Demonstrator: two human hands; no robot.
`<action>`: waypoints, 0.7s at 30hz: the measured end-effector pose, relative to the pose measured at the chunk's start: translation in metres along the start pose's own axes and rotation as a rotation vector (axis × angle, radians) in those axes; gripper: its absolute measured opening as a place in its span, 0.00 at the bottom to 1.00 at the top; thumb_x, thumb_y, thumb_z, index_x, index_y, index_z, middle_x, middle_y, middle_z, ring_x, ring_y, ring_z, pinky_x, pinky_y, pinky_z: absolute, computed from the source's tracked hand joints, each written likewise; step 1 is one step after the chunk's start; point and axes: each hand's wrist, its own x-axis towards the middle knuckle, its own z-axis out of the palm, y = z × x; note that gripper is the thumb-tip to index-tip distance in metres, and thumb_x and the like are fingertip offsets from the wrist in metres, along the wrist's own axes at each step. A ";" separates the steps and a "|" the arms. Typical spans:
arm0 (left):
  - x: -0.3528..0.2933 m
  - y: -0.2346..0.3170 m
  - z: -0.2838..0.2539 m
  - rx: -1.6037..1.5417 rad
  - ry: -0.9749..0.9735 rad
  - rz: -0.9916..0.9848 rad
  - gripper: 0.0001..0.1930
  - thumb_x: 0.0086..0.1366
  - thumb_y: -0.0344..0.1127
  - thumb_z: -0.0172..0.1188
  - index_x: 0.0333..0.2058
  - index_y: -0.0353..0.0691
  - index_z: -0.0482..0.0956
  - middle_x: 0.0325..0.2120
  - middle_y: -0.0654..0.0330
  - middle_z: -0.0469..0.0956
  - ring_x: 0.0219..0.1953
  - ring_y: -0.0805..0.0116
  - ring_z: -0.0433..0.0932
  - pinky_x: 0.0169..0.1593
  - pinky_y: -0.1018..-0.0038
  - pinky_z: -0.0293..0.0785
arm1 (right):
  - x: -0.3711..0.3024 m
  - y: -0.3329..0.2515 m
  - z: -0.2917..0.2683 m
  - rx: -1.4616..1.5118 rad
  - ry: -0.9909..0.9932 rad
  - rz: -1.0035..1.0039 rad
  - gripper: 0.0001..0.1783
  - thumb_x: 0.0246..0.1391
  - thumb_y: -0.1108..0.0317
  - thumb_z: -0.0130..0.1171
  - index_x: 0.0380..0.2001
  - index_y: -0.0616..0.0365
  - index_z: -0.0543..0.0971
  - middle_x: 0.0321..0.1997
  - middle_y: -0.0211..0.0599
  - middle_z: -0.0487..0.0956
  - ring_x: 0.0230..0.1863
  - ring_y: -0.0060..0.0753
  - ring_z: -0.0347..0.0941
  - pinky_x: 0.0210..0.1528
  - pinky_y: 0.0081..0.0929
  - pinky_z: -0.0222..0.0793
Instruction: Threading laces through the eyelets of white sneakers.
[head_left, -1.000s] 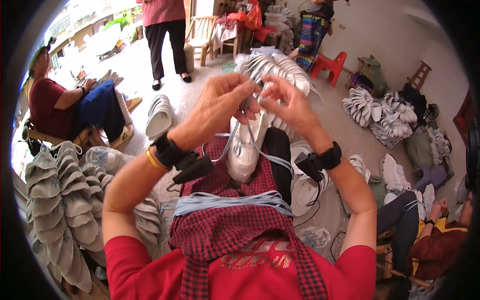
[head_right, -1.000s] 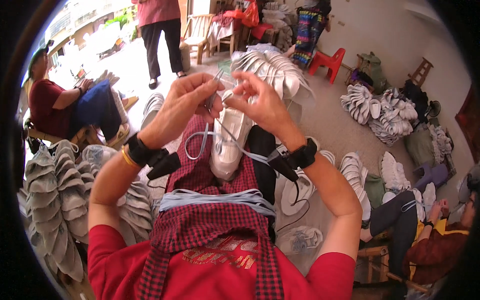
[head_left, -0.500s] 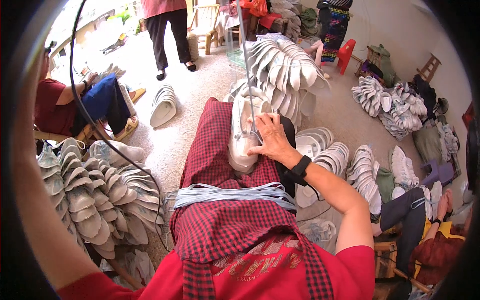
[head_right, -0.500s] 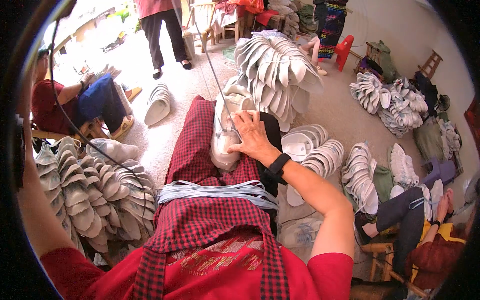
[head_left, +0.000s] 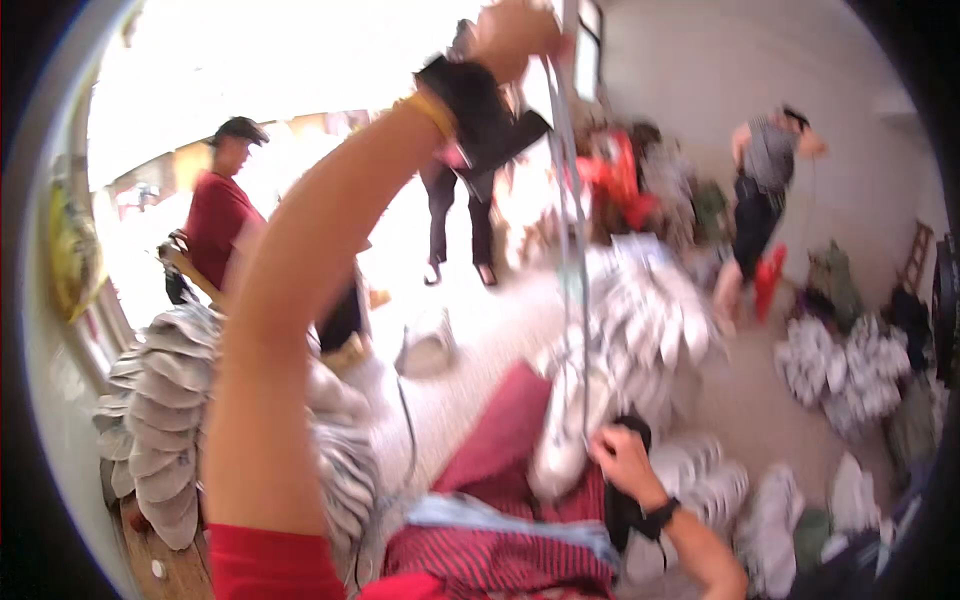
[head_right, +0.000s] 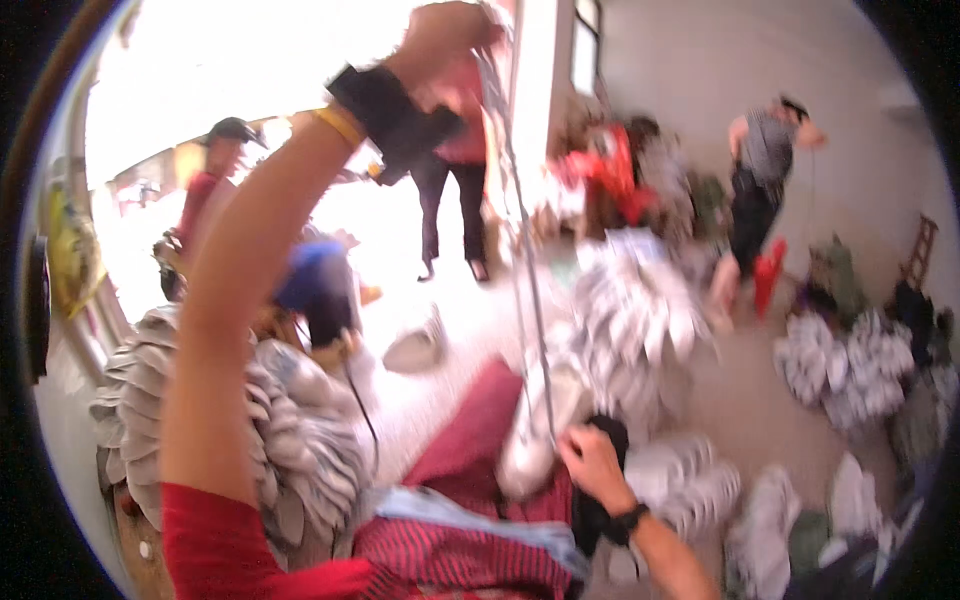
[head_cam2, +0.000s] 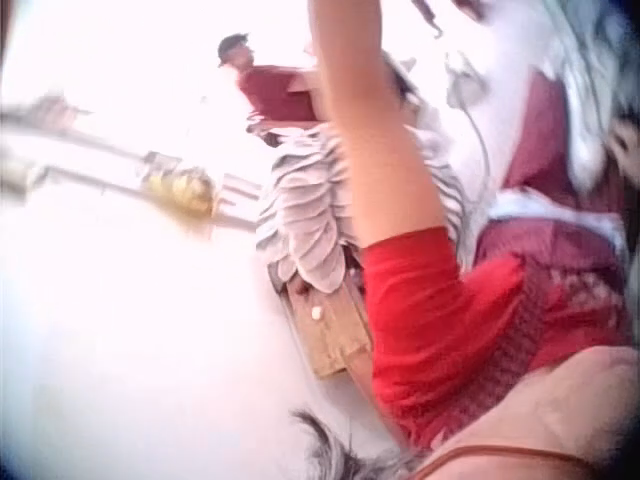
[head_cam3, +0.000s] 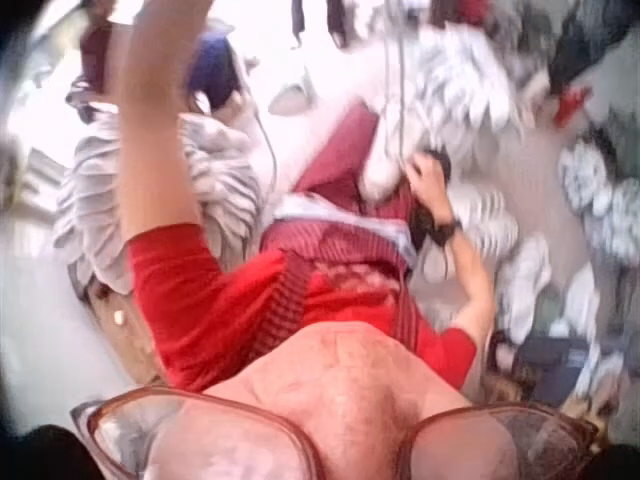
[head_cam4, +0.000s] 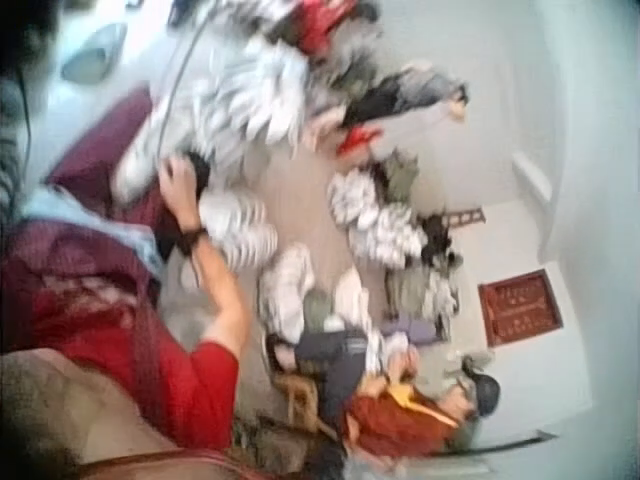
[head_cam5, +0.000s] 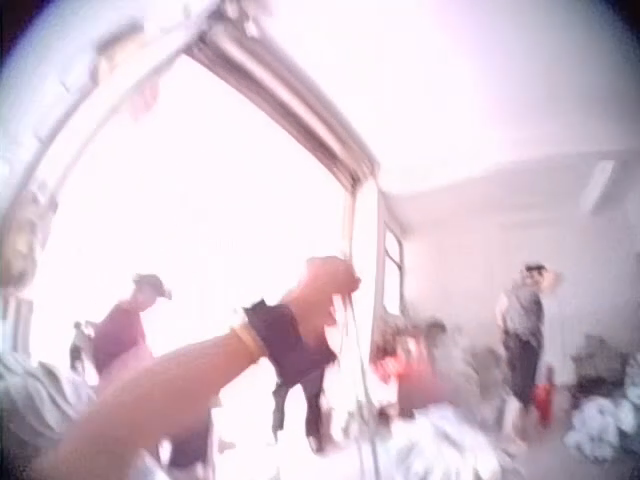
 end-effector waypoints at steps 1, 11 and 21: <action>0.034 -0.019 -0.027 0.105 0.085 0.004 0.06 0.63 0.31 0.58 0.34 0.36 0.81 0.25 0.59 0.82 0.37 0.67 0.83 0.36 0.65 0.80 | -0.006 -0.002 -0.009 0.052 0.056 0.011 0.08 0.52 0.68 0.59 0.30 0.63 0.80 0.28 0.46 0.81 0.32 0.48 0.78 0.38 0.39 0.73; 0.009 -0.047 -0.053 -1.565 0.114 -0.359 0.14 0.69 0.35 0.53 0.44 0.30 0.77 0.36 0.50 0.83 0.39 0.59 0.85 0.35 0.75 0.80 | 0.048 -0.160 -0.133 0.431 0.378 -0.281 0.07 0.52 0.71 0.63 0.33 0.62 0.81 0.30 0.33 0.83 0.32 0.28 0.79 0.36 0.25 0.71; 0.003 -0.037 -0.046 -1.423 -0.200 -0.366 0.14 0.72 0.38 0.48 0.38 0.34 0.78 0.32 0.57 0.82 0.36 0.68 0.83 0.43 0.74 0.78 | -0.029 -0.233 -0.197 0.165 0.580 -0.890 0.19 0.46 0.70 0.66 0.41 0.66 0.77 0.25 0.32 0.81 0.32 0.27 0.78 0.43 0.25 0.70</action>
